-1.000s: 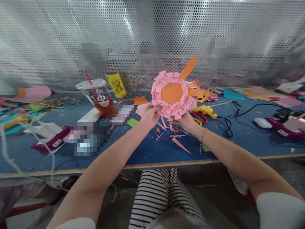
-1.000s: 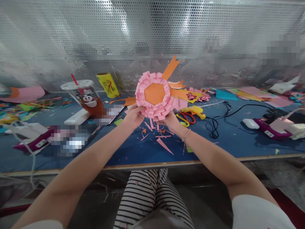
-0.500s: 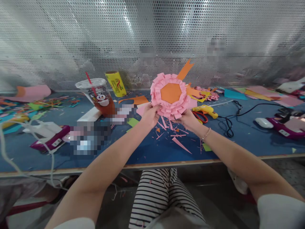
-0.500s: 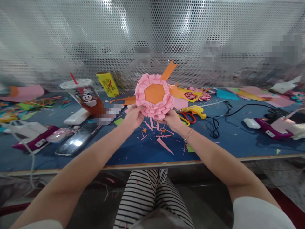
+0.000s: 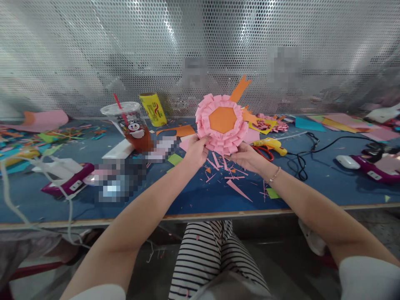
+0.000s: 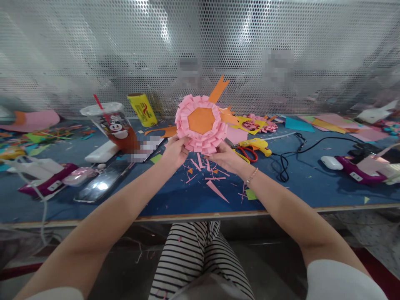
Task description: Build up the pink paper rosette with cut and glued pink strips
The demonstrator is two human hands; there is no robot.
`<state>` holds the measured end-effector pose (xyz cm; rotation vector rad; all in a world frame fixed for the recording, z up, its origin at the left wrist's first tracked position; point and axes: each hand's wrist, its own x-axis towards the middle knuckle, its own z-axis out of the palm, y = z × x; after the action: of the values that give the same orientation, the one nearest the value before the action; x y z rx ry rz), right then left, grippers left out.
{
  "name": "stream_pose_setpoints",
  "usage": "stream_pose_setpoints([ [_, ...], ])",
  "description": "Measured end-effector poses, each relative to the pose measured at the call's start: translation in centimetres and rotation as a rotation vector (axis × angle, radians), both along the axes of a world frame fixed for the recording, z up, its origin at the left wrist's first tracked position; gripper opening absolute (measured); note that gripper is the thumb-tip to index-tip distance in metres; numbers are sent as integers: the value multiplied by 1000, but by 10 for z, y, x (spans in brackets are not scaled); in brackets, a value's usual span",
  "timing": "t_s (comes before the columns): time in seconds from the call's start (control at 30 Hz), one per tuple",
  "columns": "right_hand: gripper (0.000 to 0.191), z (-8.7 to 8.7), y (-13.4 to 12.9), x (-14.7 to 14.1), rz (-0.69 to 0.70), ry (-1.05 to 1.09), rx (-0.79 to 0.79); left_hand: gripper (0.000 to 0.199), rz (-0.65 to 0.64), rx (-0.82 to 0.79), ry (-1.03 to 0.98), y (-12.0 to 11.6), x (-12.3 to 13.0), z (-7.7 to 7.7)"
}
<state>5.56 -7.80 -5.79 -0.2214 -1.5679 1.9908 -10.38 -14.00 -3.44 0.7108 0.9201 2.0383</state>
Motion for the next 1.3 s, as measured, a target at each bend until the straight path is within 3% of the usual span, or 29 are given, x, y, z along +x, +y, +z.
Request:
stream_pose_setpoints([
  [0.23, 29, 2, -2, 1, -36, -9, -92, 18, -10, 49, 61, -1, 4, 0],
  [0.57, 26, 0, 1, -1, -32, 5, -149, 21, -53, 88, 124, -4, 6, 2],
  [1.03, 21, -3, 4, 0, -54, -19, -75, 23, -45, 64, 152, -6, 5, 3],
  [1.17, 17, -5, 4, -3, -183, -21, 88, 22, -67, 93, 132, -5, 3, 1],
  [1.3, 10, -6, 6, 0, -465, -100, 540, 21, -94, 61, 89, -6, 1, -2],
])
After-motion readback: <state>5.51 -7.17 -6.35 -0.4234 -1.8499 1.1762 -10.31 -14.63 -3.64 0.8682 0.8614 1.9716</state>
